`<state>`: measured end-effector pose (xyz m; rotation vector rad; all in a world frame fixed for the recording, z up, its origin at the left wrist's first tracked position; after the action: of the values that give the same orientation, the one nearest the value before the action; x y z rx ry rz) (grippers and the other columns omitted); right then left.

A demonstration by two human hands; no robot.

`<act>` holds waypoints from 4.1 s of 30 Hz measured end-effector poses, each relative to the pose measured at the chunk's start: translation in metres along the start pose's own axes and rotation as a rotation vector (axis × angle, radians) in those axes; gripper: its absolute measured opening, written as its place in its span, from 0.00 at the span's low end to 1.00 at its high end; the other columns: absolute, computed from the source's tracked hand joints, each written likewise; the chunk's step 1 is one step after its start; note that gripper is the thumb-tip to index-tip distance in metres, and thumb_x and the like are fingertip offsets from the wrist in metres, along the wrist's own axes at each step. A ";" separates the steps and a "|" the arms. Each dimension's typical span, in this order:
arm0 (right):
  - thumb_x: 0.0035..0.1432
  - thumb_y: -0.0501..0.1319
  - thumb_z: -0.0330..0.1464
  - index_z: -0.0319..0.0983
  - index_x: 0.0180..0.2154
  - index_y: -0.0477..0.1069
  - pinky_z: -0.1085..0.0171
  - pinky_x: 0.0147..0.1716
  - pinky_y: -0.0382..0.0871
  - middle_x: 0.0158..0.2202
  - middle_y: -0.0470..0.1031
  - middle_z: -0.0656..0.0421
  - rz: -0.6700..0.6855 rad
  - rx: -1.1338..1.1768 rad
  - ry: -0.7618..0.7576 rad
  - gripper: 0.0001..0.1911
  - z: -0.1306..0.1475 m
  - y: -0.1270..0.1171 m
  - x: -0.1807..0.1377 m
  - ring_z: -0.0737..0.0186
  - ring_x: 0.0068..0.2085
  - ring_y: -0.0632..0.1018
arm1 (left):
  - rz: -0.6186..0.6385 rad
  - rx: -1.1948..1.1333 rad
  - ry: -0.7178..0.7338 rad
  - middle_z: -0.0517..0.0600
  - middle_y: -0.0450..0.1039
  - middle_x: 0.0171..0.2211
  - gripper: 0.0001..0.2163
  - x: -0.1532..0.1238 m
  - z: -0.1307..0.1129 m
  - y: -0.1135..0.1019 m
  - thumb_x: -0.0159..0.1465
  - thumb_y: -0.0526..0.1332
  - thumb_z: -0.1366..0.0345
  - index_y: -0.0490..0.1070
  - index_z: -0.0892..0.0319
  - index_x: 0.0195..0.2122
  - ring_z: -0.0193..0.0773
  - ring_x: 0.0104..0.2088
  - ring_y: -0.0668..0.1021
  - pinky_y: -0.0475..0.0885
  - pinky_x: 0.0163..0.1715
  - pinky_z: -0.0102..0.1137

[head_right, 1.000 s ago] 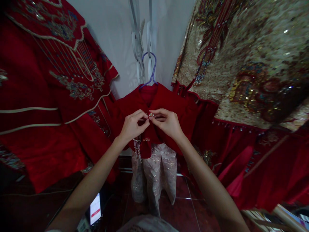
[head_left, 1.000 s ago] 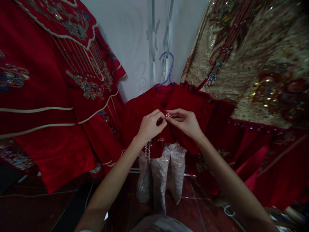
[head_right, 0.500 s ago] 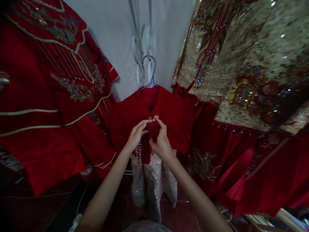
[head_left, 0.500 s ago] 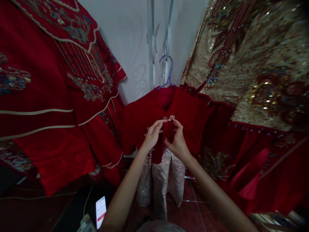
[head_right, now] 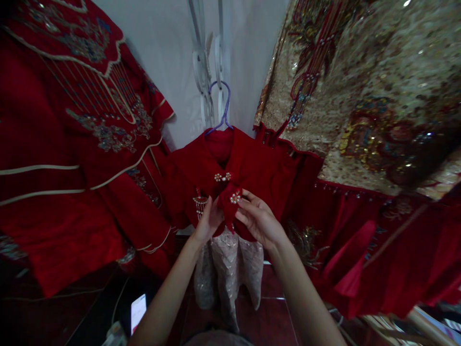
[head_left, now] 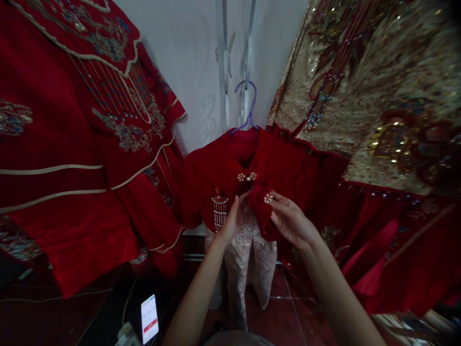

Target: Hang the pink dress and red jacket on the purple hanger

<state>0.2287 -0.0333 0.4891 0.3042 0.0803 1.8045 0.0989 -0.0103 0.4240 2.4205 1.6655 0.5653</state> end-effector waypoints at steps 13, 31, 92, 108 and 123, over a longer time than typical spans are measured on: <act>0.54 0.64 0.39 0.43 0.48 0.67 0.52 0.60 0.61 0.54 0.71 0.54 -0.072 -0.424 -0.283 0.20 -0.017 -0.015 0.021 0.59 0.55 0.72 | -0.139 0.525 0.016 0.44 0.67 0.23 0.14 -0.046 0.027 -0.005 0.58 0.61 0.51 0.68 0.57 0.30 0.34 0.25 0.70 0.68 0.27 0.30; 0.59 0.60 0.39 0.42 0.43 0.72 0.60 0.44 0.73 0.43 0.75 0.55 -0.035 -0.585 -0.290 0.12 -0.020 -0.006 0.000 0.61 0.42 0.76 | -0.135 0.470 0.072 0.55 0.72 0.48 0.23 -0.066 0.004 -0.021 0.56 0.64 0.65 0.61 0.58 0.53 0.43 0.47 0.76 0.71 0.50 0.40; 0.58 0.57 0.30 0.40 0.34 0.67 0.68 0.33 0.72 0.34 0.72 0.59 -0.073 -0.576 -0.425 0.01 -0.061 0.051 0.051 0.66 0.34 0.76 | -0.535 0.340 0.358 0.51 0.72 0.38 0.15 -0.019 -0.013 -0.092 0.55 0.60 0.72 0.67 0.59 0.44 0.34 0.38 0.75 0.70 0.46 0.35; 0.59 0.56 0.33 0.40 0.35 0.68 0.64 0.37 0.75 0.36 0.72 0.58 -0.148 -0.623 -0.488 0.04 -0.059 0.060 0.050 0.64 0.36 0.75 | -0.594 0.463 0.318 0.54 0.79 0.35 0.11 -0.018 -0.027 -0.085 0.54 0.64 0.68 0.75 0.63 0.38 0.36 0.36 0.80 0.75 0.40 0.33; 0.59 0.57 0.38 0.40 0.33 0.69 0.65 0.36 0.76 0.34 0.73 0.58 -0.182 -0.553 -0.484 0.08 -0.062 0.057 0.044 0.65 0.35 0.76 | -0.401 0.433 0.212 0.54 0.80 0.32 0.09 -0.011 -0.042 -0.093 0.50 0.68 0.66 0.77 0.63 0.32 0.38 0.32 0.80 0.76 0.40 0.35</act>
<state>0.1495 0.0013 0.4490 0.3128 -0.6983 1.4599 -0.0018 0.0103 0.4290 2.2315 2.5067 0.4451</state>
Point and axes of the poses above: each hand's wrist, its own x-axis towards the middle knuckle, its own y-axis out of the palm, z = x × y, the point moved 4 cm from there along x, towards the middle knuckle
